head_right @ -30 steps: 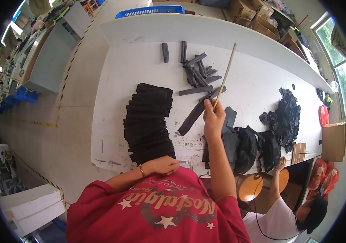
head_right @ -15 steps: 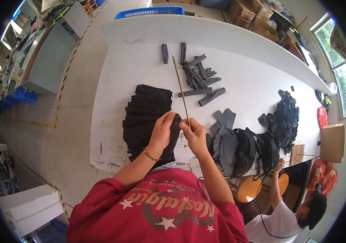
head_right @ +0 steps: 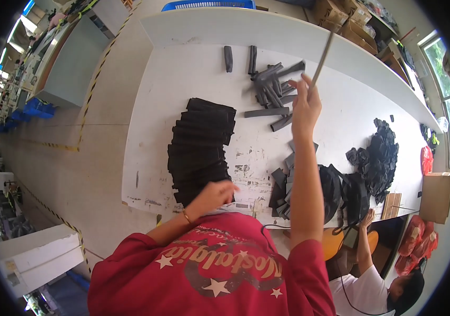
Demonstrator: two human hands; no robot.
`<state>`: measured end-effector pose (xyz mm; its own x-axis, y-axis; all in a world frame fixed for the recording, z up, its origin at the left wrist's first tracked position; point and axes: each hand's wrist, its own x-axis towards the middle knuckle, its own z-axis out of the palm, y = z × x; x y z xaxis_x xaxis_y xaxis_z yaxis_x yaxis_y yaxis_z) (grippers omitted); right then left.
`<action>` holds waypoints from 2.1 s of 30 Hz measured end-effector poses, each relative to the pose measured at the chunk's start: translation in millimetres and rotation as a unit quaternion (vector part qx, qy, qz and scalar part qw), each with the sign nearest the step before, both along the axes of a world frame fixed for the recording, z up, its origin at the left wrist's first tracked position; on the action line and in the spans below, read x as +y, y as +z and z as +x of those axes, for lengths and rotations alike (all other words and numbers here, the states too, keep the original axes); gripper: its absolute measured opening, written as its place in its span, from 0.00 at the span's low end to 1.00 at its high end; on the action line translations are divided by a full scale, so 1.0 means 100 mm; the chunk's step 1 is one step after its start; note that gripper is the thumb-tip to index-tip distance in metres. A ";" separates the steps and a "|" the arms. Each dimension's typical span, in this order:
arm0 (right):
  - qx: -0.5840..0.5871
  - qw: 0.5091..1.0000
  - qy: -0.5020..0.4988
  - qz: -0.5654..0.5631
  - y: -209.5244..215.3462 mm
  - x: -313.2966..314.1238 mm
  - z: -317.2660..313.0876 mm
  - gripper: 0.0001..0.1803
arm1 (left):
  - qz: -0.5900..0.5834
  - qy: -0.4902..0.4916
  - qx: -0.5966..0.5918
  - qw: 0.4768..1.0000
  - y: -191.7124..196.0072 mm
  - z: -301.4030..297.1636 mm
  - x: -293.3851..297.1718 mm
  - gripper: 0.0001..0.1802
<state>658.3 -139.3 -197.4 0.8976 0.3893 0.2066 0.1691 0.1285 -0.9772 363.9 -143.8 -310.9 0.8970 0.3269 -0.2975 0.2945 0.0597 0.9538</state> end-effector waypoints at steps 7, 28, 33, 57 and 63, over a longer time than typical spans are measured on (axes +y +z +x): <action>0.003 0.945 0.217 -0.247 -1.12 -0.66 -0.33 0.17 | 0.357 0.124 0.038 0.925 -0.50 0.06 1.17 0.09; -0.170 0.845 0.311 -0.401 -1.01 -1.48 -0.55 0.08 | 0.327 0.059 0.002 0.943 -0.47 0.09 1.36 0.05; -0.136 0.840 0.342 -0.399 -1.06 -1.16 -0.76 0.12 | 0.475 0.061 -0.083 0.874 -0.31 0.32 1.16 0.03; -0.092 0.934 0.194 -0.286 -1.32 -0.92 -1.99 0.22 | -0.496 0.429 -0.248 0.713 -0.18 0.63 0.33 0.17; -0.064 0.911 0.253 -0.319 -1.32 -1.14 -2.02 0.15 | -0.430 0.484 -0.178 0.741 -0.01 0.65 0.50 0.14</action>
